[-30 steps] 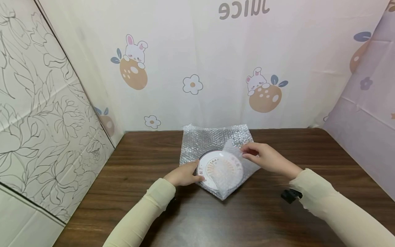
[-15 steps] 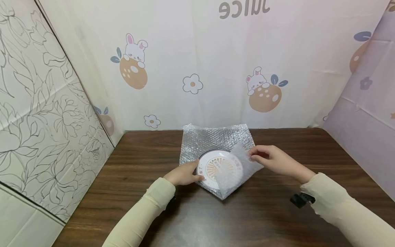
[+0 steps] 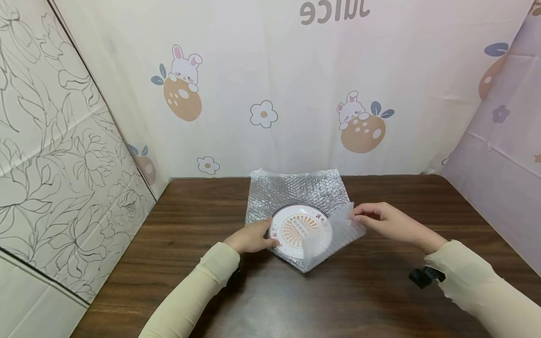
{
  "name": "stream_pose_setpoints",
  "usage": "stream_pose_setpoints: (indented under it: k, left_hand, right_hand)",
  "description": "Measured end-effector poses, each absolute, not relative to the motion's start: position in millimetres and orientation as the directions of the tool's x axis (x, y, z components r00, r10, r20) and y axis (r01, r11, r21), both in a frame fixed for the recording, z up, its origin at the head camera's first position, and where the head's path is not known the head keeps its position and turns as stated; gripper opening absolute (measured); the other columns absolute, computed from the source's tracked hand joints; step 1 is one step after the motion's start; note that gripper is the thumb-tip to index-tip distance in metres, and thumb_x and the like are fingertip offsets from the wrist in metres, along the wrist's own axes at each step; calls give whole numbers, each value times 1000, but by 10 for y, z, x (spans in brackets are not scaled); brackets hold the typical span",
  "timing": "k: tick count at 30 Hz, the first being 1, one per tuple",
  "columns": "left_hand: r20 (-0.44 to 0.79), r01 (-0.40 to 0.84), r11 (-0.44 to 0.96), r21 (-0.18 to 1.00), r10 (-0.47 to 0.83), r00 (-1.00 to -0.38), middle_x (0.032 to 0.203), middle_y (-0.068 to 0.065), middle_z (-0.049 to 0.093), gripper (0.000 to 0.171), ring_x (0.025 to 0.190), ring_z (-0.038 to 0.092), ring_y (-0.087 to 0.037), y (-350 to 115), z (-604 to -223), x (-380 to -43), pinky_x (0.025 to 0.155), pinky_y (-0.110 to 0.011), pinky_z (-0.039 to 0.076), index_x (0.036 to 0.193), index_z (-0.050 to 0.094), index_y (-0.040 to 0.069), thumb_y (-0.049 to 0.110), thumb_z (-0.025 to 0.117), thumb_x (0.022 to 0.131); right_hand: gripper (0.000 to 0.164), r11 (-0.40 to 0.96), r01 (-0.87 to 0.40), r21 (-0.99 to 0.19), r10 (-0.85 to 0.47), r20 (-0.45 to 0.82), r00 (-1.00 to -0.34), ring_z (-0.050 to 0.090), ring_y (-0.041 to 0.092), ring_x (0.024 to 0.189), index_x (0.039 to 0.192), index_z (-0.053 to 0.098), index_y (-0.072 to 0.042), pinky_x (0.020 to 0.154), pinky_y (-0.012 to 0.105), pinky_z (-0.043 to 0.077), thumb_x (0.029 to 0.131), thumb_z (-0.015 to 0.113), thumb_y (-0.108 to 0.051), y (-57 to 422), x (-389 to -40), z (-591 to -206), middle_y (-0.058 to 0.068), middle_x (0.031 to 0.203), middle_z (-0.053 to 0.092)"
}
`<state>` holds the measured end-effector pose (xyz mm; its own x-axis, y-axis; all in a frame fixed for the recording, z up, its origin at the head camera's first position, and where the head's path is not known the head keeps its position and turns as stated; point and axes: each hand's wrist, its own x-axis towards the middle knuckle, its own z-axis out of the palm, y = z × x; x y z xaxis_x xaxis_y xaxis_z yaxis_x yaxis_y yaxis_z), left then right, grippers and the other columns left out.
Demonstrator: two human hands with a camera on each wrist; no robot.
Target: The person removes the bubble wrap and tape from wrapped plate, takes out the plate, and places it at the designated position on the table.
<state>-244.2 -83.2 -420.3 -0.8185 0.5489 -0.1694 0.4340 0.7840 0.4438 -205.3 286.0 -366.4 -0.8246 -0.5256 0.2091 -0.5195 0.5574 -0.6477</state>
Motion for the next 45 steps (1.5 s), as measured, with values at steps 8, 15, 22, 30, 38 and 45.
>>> stream_pose_setpoints:
  k: [8, 15, 22, 30, 38, 45]
  left_hand:
    - [-175, 418, 787, 454, 539, -824, 157, -17, 34, 83, 145, 35, -29, -837, -4203, -2437, 118, -43, 31, 152, 26, -4, 41, 64, 93]
    - [-177, 408, 786, 464, 534, -827, 158, -16, 33, 83, 146, 34, -29, -833, -4183, -2425, 119, -43, 31, 152, 26, -3, 40, 65, 94]
    - [-182, 401, 787, 469, 531, -828, 158, -16, 32, 83, 146, 33, -29, -830, -4178, -2422, 119, -43, 30, 153, 26, -3, 40, 65, 94]
    - [-183, 401, 789, 466, 529, -829, 158, -15, 32, 83, 146, 33, -29, -828, -4183, -2423, 119, -42, 30, 153, 25, -3, 41, 64, 94]
    - [-177, 404, 785, 470, 533, -827, 158, -16, 32, 83, 146, 33, -29, -834, -4183, -2420, 119, -43, 30, 153, 25, -4, 40, 64, 94]
    - [-185, 400, 786, 472, 532, -827, 159, -15, 31, 83, 147, 32, -29, -837, -4176, -2419, 119, -43, 29, 153, 25, -3, 41, 64, 94]
  right_hand:
    - [22, 517, -469, -716, -625, 58, -778, 61, 4, 85, 120, 65, -11, 70, 27, 56, 102, 52, -14, 2998, -2070, -3716, -1, 105, 70]
    - [28, 499, -442, -745, -670, -8, -742, 58, 2, 91, 125, 64, -10, 70, 26, 53, 99, 52, -7, 3074, -2092, -3790, 0, 115, 66]
    - [35, 431, -421, -798, -735, -39, -677, 61, 5, 97, 129, 59, 3, 78, 24, 54, 95, 57, -8, 3027, -2064, -3849, 8, 116, 67]
    - [36, 417, -435, -798, -767, -53, -639, 62, 6, 111, 129, 56, 7, 90, 18, 51, 98, 58, -11, 2965, -2008, -3886, 26, 123, 63]
    - [39, 537, -481, -693, -735, -105, -670, 60, 10, 116, 129, 60, -2, 95, 31, 54, 98, 61, -26, 2890, -1891, -3911, 13, 125, 65]
    - [42, 615, -581, -534, -702, -34, -711, 57, 14, 120, 129, 62, -17, 95, 31, 51, 93, 66, -38, 2831, -1775, -3981, 1, 128, 63]
